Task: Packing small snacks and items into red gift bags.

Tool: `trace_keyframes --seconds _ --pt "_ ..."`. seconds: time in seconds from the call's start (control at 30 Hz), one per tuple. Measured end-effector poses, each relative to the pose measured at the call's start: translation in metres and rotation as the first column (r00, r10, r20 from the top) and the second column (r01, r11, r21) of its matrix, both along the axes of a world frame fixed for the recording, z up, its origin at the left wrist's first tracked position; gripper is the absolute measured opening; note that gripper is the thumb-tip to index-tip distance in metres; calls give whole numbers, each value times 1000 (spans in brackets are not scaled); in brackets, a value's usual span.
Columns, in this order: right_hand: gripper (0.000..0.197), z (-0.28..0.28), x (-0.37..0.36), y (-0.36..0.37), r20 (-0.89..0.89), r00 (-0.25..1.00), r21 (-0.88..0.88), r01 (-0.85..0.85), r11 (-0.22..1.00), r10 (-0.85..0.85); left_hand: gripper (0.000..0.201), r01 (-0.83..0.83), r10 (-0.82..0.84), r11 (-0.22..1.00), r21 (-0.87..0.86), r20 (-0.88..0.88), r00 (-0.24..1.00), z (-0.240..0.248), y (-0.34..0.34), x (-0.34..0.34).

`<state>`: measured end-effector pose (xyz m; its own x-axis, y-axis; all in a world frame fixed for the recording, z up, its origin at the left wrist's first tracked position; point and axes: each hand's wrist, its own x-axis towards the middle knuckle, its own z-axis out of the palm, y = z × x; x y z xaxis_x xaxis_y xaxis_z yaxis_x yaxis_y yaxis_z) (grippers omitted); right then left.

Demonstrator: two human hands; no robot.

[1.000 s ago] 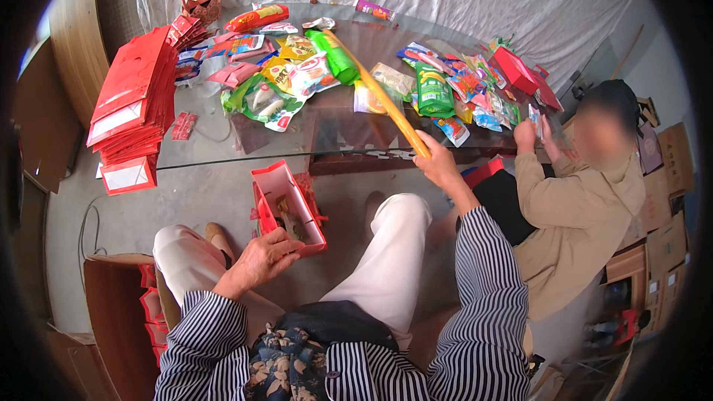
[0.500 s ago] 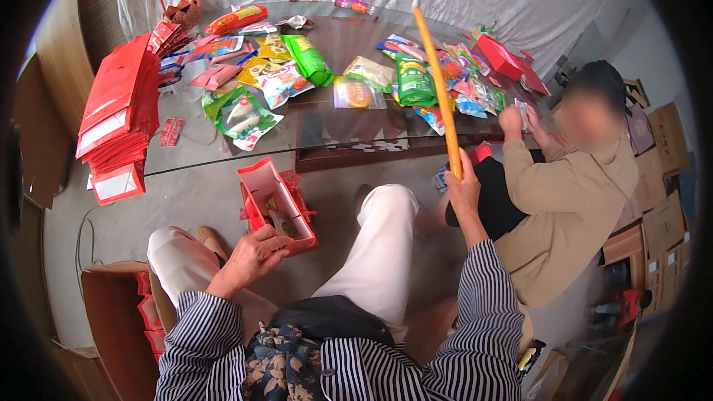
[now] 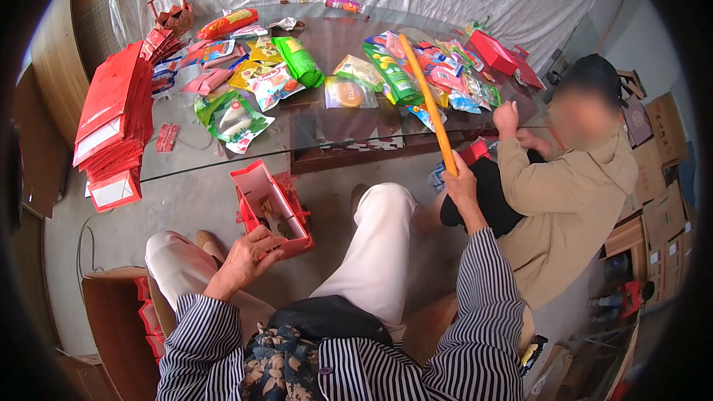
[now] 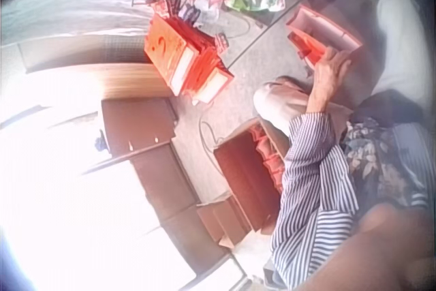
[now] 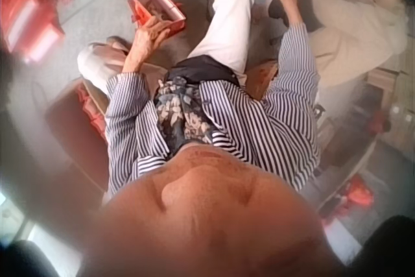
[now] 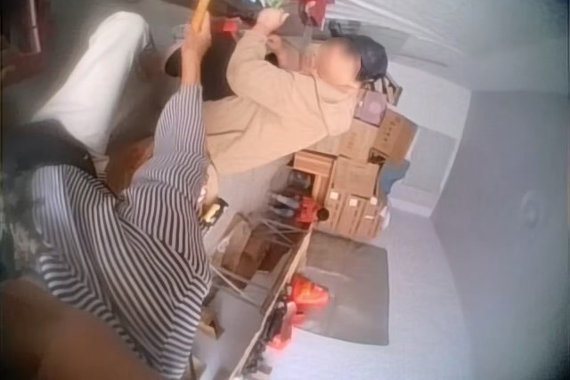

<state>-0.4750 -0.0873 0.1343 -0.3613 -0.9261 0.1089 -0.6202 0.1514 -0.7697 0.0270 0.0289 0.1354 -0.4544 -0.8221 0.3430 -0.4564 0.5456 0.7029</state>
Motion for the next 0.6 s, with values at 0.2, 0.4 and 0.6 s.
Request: trace_keyframes --seconds 0.2,0.4,0.6 --pt "65 17 34 7 78 996 87 -39 995 32 23 -1 1 1000 22 -6 1000 1 1 0" --pt "66 23 50 14 135 986 113 -115 987 99 22 -15 15 999 30 3 1000 0 2 1" --pt "65 28 60 27 115 981 92 -168 981 157 22 0 0 1000 24 -14 1000 1 0 -1"
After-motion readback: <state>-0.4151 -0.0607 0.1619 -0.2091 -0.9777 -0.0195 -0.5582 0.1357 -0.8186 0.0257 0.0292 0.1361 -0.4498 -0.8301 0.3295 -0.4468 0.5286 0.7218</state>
